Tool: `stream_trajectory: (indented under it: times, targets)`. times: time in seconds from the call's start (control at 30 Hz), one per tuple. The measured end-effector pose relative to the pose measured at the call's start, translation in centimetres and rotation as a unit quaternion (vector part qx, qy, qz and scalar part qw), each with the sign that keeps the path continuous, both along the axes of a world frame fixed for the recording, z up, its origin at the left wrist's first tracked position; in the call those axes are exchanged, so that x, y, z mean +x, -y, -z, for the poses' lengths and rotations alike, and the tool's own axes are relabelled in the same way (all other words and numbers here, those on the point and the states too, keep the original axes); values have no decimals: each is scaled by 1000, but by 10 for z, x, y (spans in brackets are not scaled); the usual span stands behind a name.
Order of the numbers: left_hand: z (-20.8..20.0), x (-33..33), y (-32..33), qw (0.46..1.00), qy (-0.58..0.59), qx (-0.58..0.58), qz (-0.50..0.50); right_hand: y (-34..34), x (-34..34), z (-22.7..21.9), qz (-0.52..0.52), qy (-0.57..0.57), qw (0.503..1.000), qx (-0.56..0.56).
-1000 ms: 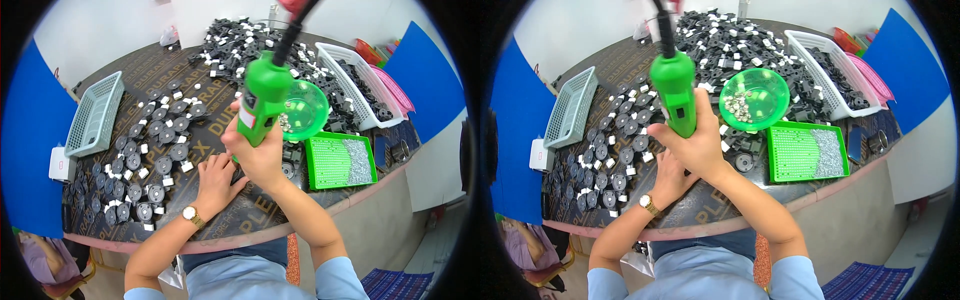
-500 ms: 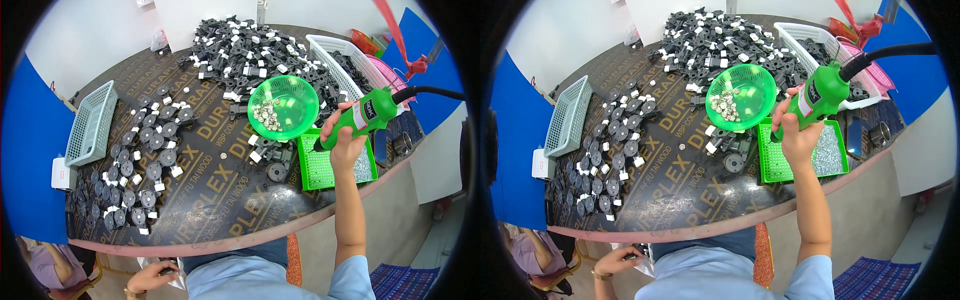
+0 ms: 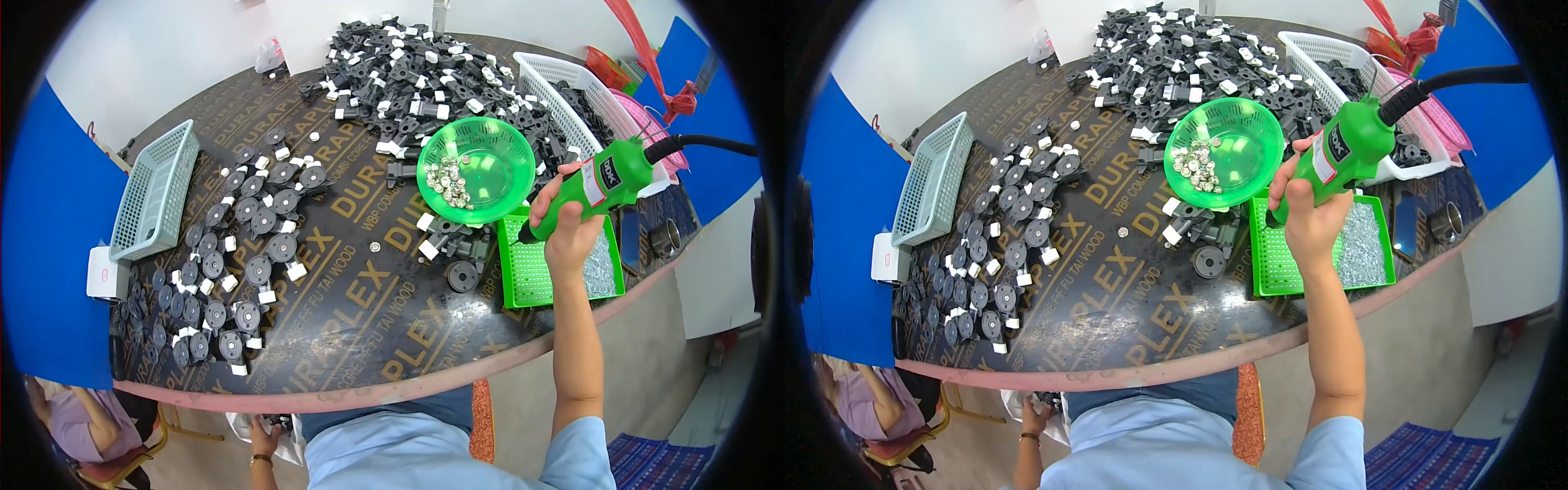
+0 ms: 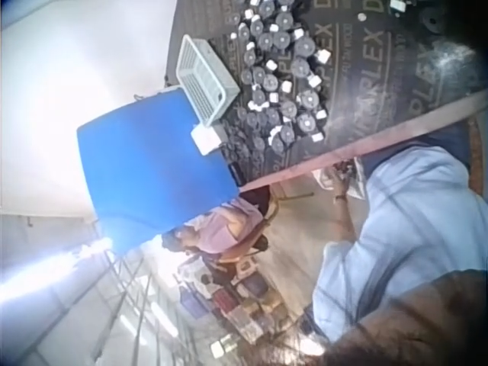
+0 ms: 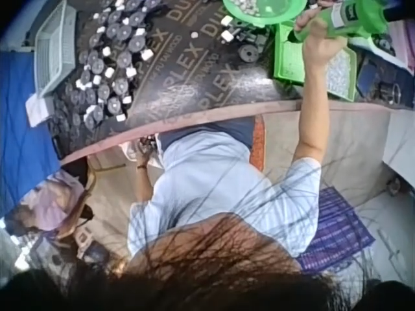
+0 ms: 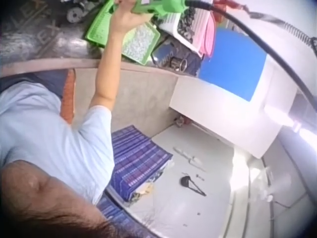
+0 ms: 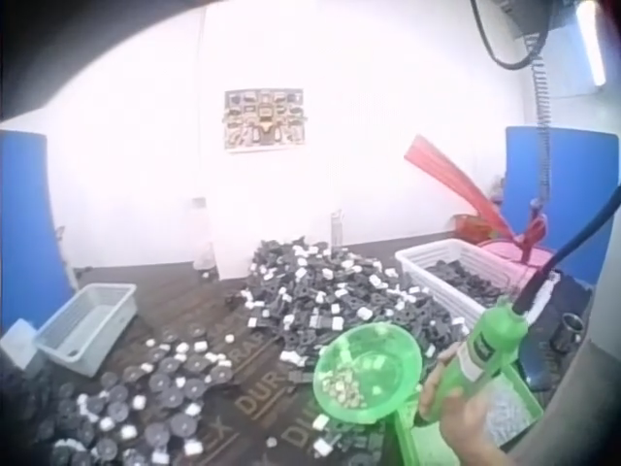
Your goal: Fastening screws into small plastic components using an electric screwdriver at a factory workbench.
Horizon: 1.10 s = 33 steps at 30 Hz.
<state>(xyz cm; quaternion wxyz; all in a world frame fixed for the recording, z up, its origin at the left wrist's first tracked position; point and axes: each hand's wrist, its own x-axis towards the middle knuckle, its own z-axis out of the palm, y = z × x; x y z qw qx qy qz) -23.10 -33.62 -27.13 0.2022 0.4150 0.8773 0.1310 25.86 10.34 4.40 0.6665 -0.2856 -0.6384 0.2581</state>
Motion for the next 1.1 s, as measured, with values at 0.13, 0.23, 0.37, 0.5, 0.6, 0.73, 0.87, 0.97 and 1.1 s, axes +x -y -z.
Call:
stream_trajectory:
  times: [0.13,0.23,0.37,0.5,0.6,0.73,0.87,0.97,1.1]
  targets:
    - [-3,-29,-3,998,11,-59,35,2,-7,-3,1,9,1000,-7]
    - [-2,-37,-1,999,45,-17,21,1,-9,-5,15,9,1000,-13]
    - [-80,7,-46,985,94,-144,-7,0,-3,-4,35,3,999,-22]
    - [-174,49,-92,921,340,-134,138,0,-4,-6,40,13,999,-28]
    - [-281,97,-151,851,401,-207,271,-3,-14,-4,54,22,998,-34]
    - [-334,128,-226,888,223,-10,403,-1,-3,-5,54,22,998,-36]
    - [-321,145,-293,884,-134,213,395,13,2,-18,43,-34,998,-9]
    - [-302,139,-331,873,-256,225,348,30,1,-34,50,-53,997,-9]
    - [-298,152,-342,866,-280,204,360,49,-4,-47,-33,-103,994,-12]
